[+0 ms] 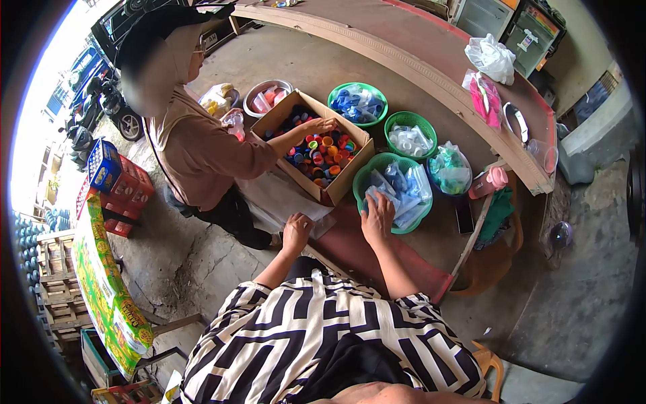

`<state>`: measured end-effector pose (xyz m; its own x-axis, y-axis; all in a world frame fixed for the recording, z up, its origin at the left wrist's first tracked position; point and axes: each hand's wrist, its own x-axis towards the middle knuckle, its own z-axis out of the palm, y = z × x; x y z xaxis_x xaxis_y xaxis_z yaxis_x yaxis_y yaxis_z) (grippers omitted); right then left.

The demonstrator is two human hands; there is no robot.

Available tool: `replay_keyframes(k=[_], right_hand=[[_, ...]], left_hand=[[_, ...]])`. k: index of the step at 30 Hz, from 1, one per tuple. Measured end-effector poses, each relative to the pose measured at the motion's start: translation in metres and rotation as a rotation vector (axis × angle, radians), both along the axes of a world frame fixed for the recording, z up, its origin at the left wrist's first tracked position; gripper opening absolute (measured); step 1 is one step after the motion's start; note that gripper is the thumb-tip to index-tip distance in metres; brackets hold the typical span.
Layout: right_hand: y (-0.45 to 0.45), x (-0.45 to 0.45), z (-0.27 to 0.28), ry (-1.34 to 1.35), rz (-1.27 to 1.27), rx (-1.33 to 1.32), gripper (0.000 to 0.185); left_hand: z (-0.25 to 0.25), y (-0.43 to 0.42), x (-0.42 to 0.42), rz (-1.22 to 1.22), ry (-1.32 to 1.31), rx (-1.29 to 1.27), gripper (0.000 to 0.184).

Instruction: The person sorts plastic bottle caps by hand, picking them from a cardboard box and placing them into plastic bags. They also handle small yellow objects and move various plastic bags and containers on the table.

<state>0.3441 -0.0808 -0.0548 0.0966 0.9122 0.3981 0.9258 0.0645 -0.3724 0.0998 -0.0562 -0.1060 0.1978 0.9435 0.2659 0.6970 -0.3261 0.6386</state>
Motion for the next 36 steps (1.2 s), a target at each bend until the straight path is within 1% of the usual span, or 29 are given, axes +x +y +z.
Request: replay_keyframes(k=[3,4,6,7,8,10,11,13,14,16,17,19,22,24,26,27,29,32,34,36], right_hand=[[0.003,0.013,-0.010,-0.013,-0.156,-0.139,0.063],[0.003,0.019,-0.015,-0.015,-0.157,-0.140,0.063],[0.006,0.029,-0.025,-0.013,-0.113,-0.311,0.062],[0.006,0.031,-0.031,-0.034,-0.089,-0.284,0.058],[0.007,0.035,-0.037,-0.034,-0.091,-0.284,0.058],[0.010,0.043,-0.043,0.008,-0.067,-0.371,0.052],[0.013,0.048,-0.046,0.007,-0.070,-0.371,0.052],[0.019,0.054,-0.045,0.041,-0.026,-0.458,0.052],[0.020,0.056,-0.045,0.042,-0.028,-0.456,0.052],[0.022,0.056,-0.040,-0.006,0.001,-0.479,0.054],[0.025,0.057,-0.038,-0.005,-0.002,-0.478,0.054],[0.033,0.059,-0.033,0.064,-0.013,-0.582,0.056],[0.040,0.066,-0.031,0.076,-0.007,-0.631,0.056],[0.041,0.068,-0.035,0.096,-0.018,-0.674,0.058],[0.047,0.072,-0.038,0.149,-0.025,-0.713,0.055],[0.046,0.070,-0.041,0.149,-0.025,-0.712,0.055],[0.040,0.064,-0.049,0.223,-0.021,-0.407,0.055],[0.035,0.063,-0.052,0.144,-0.026,-0.420,0.053],[0.034,0.059,-0.046,0.131,-0.055,-0.424,0.053],[0.031,0.054,-0.033,0.114,-0.086,-0.421,0.054]], left_hand=[[0.001,-0.004,-0.001,0.000,-0.034,-0.012,0.010],[0.000,-0.005,-0.002,-0.004,-0.039,-0.017,0.011],[-0.004,-0.007,-0.004,-0.017,-0.027,-0.020,0.011],[-0.006,-0.008,-0.006,-0.028,-0.013,-0.026,0.011],[-0.008,-0.009,-0.007,-0.030,-0.014,-0.025,0.011],[-0.011,-0.010,-0.007,-0.047,0.032,-0.088,0.012],[-0.013,-0.011,-0.005,-0.049,0.031,-0.089,0.012],[-0.013,-0.013,-0.001,-0.092,0.050,-0.072,0.019],[-0.013,-0.013,0.001,-0.095,0.050,-0.070,0.019],[-0.013,-0.013,0.004,-0.137,0.058,-0.136,0.031],[-0.014,-0.012,0.005,-0.140,0.059,-0.135,0.031],[-0.013,-0.011,0.006,-0.175,0.109,-0.110,0.036],[-0.009,-0.011,0.002,-0.175,0.111,-0.093,0.038],[-0.008,-0.013,-0.002,-0.144,0.116,-0.118,0.037],[-0.008,-0.012,-0.005,-0.117,0.118,-0.134,0.036],[-0.012,-0.013,-0.009,-0.117,0.116,-0.132,0.035],[-0.020,-0.010,-0.016,-0.115,0.116,-0.129,0.034],[-0.037,-0.011,-0.022,-0.127,0.153,-0.144,0.034],[-0.041,-0.008,-0.022,-0.100,0.194,-0.072,0.035],[-0.036,-0.008,-0.021,-0.117,0.213,-0.077,0.036]])
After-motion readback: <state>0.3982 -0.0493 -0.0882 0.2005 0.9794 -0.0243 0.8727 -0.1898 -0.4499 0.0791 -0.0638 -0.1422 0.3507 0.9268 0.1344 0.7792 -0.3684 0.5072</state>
